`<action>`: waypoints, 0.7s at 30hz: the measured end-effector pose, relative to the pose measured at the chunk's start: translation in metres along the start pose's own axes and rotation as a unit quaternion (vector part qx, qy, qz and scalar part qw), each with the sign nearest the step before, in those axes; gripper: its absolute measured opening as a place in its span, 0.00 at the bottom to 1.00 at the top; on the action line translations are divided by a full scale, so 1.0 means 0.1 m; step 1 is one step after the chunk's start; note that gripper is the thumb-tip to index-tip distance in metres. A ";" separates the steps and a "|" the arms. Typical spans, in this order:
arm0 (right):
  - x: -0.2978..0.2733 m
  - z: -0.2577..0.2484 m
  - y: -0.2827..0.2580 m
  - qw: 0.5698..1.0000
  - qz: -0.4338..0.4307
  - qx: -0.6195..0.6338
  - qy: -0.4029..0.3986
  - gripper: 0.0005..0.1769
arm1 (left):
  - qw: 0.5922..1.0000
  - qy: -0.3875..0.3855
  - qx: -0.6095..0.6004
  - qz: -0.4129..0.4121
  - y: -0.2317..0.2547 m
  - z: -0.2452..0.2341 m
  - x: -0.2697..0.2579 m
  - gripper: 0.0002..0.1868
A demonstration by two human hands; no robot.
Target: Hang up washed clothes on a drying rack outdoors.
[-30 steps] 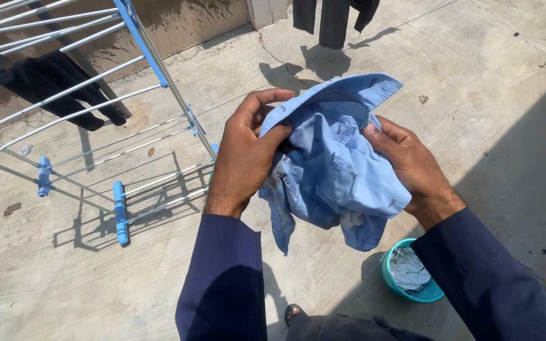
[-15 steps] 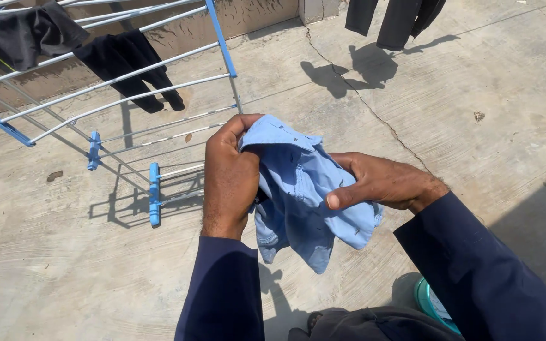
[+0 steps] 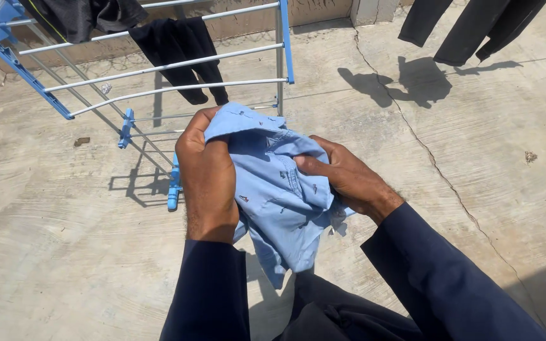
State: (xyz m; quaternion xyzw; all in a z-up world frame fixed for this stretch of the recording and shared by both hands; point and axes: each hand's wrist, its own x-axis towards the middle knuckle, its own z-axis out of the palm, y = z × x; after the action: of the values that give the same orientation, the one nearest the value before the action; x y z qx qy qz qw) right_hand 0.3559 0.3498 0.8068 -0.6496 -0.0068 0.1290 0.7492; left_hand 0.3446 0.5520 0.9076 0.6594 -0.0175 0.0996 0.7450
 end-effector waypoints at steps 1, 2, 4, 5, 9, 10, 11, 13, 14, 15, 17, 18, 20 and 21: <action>0.12 0.03 -0.02 1.000 0.003 -0.001 -0.010 0.25 | 1.000 0.010 0.002 0.000 0.00 -0.06 0.10 0.14; 0.24 0.05 -0.04 0.996 0.005 0.011 -0.092 0.34 | 1.000 0.026 -0.005 0.013 0.00 -0.12 0.21 0.13; 0.50 0.16 -0.16 0.983 0.012 0.024 -0.181 0.42 | 0.998 0.050 -0.009 0.027 0.01 -0.27 0.45 0.13; 0.63 0.24 -0.26 0.973 -0.012 -0.077 -0.219 0.45 | 0.998 0.062 -0.012 0.029 0.02 -0.34 0.57 0.12; 1.21 0.46 -0.52 0.910 0.081 -0.345 -0.215 0.37 | 0.991 0.101 -0.080 0.040 0.10 -0.65 1.03 0.14; 1.42 0.41 -0.41 0.908 0.084 -0.348 -0.215 0.37 | 0.990 0.103 -0.085 0.038 0.12 -0.72 1.11 0.14; 1.67 0.38 -0.31 0.898 0.089 -0.380 -0.205 0.32 | 0.986 0.124 -0.103 0.044 0.16 -0.81 1.21 0.14; 2.08 0.35 -0.17 0.884 0.091 -0.413 -0.197 0.27 | 0.980 0.150 -0.121 0.053 0.22 -0.99 1.38 0.14; 2.25 0.35 -0.13 0.868 0.037 -0.447 -0.213 0.24 | 0.975 0.169 -0.131 0.060 0.24 -1.08 1.44 0.12; 2.40 0.34 -0.08 0.848 -0.016 -0.478 -0.227 0.22 | 0.970 0.186 -0.141 0.064 0.25 -1.18 1.50 0.11; 2.52 0.52 -0.29 0.867 0.049 -0.459 -0.185 0.22 | 0.961 0.226 -0.149 0.060 0.33 -1.27 1.59 0.10; 2.58 0.61 -0.40 0.882 0.113 -0.436 -0.140 0.22 | 0.951 0.263 -0.156 0.053 0.38 -1.33 1.64 0.09; 2.72 0.69 -0.44 0.912 0.119 -0.370 -0.129 0.23 | 0.950 0.272 -0.143 0.052 0.39 -1.48 1.73 0.10; 2.80 0.74 -0.45 0.938 0.122 -0.302 -0.117 0.25 | 0.950 0.279 -0.130 0.052 0.39 -1.57 1.78 0.10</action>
State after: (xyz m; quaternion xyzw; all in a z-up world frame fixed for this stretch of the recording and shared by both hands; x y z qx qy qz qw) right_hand 0.6214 0.4731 0.8183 -0.8215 -0.0533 0.2865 0.4900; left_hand 0.4956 0.7336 0.9537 0.5009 0.1443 0.3153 0.7930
